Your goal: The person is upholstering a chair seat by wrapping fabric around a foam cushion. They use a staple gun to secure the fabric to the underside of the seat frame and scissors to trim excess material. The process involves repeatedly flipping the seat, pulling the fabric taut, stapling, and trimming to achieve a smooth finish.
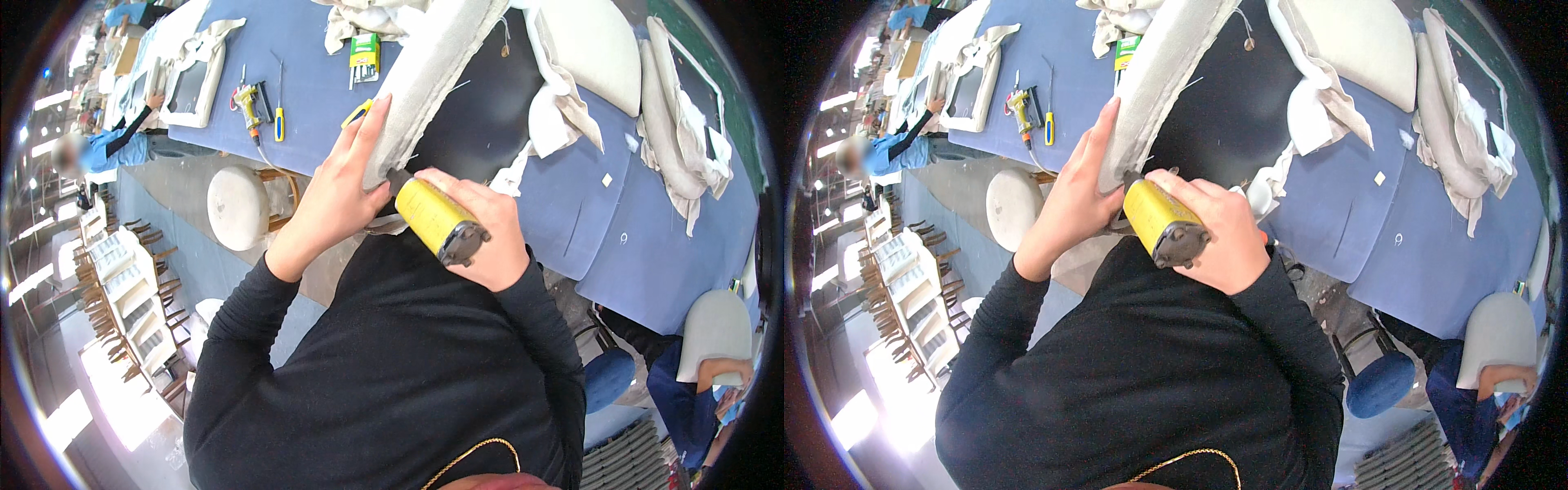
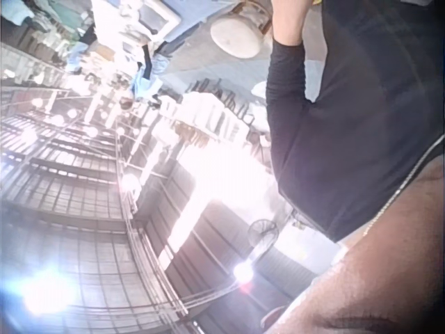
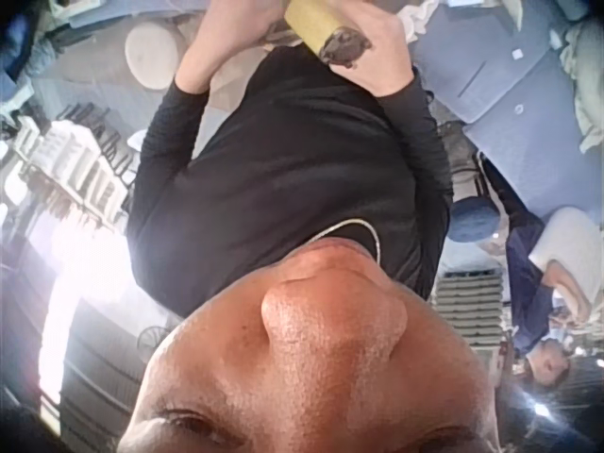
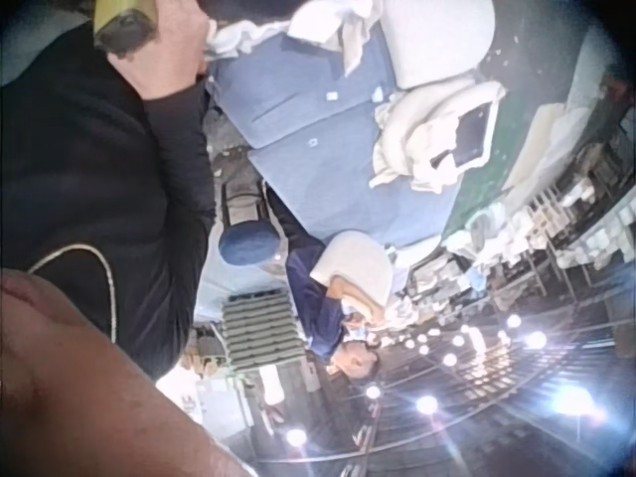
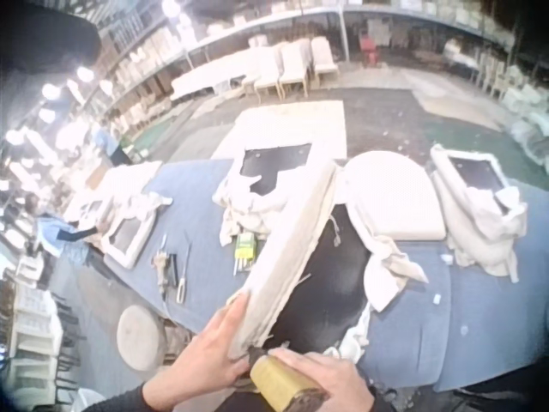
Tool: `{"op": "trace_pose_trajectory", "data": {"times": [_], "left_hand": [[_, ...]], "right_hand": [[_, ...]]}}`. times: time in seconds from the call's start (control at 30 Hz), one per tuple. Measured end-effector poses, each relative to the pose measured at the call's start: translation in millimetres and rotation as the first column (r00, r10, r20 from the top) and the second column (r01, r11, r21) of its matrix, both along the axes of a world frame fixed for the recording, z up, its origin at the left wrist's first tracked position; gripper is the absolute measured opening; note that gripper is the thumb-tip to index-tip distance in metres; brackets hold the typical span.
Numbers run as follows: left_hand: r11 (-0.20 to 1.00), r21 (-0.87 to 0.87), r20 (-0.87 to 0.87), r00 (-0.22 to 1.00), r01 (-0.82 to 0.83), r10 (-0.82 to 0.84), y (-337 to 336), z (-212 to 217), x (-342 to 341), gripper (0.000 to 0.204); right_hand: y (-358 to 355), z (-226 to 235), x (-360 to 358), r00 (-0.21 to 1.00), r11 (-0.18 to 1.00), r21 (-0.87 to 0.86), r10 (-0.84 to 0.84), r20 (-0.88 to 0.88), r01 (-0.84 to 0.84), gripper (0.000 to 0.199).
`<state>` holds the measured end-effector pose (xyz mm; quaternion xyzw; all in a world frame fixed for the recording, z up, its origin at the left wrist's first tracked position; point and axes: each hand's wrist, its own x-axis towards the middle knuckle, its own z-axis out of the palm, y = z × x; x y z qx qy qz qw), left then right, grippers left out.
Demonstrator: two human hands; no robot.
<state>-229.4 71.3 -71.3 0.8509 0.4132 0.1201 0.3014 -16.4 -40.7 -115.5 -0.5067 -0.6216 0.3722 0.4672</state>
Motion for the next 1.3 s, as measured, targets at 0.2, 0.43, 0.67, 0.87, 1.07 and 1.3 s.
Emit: {"op": "trace_pose_trajectory", "data": {"times": [0.2, 0.43, 0.67, 0.87, 1.07, 1.3], "left_hand": [[0.999, -0.054, -0.011, 1.000, -0.004, 0.003, 0, 6, 1, 0.116], [0.992, -0.125, -0.009, 1.000, 0.002, -0.003, -5, 26, 8, 0.112], [0.900, -0.180, 0.334, 0.885, 0.396, -0.323, 6, 44, 74, 0.090], [0.575, -0.284, 0.687, 0.581, 0.767, -0.436, -32, 9, 180, 0.073], [0.772, -0.228, 0.260, 0.801, 0.594, -0.539, -67, -203, 266, 0.079], [0.782, -0.477, 0.225, 0.916, 0.402, -0.333, -30, -306, 233, 0.091]], "right_hand": [[-5, 2, -1, 0.999, 0.997, -0.074, 0.033, 0.013, -0.032, 0.080], [-78, -89, 96, 0.870, 0.803, -0.434, -0.487, -0.080, 0.409, 0.067], [-236, -293, 244, 0.337, 0.390, -0.053, -0.709, 0.620, 0.919, 0.084], [-120, -50, 267, 0.309, 0.610, -0.393, -0.736, -0.602, 0.688, 0.066], [-159, 5, 318, 0.432, 0.500, -0.353, -0.865, -0.256, 0.791, 0.099], [-224, -38, 338, 0.642, 0.563, -0.396, -0.761, 0.093, 0.726, 0.118]]}}
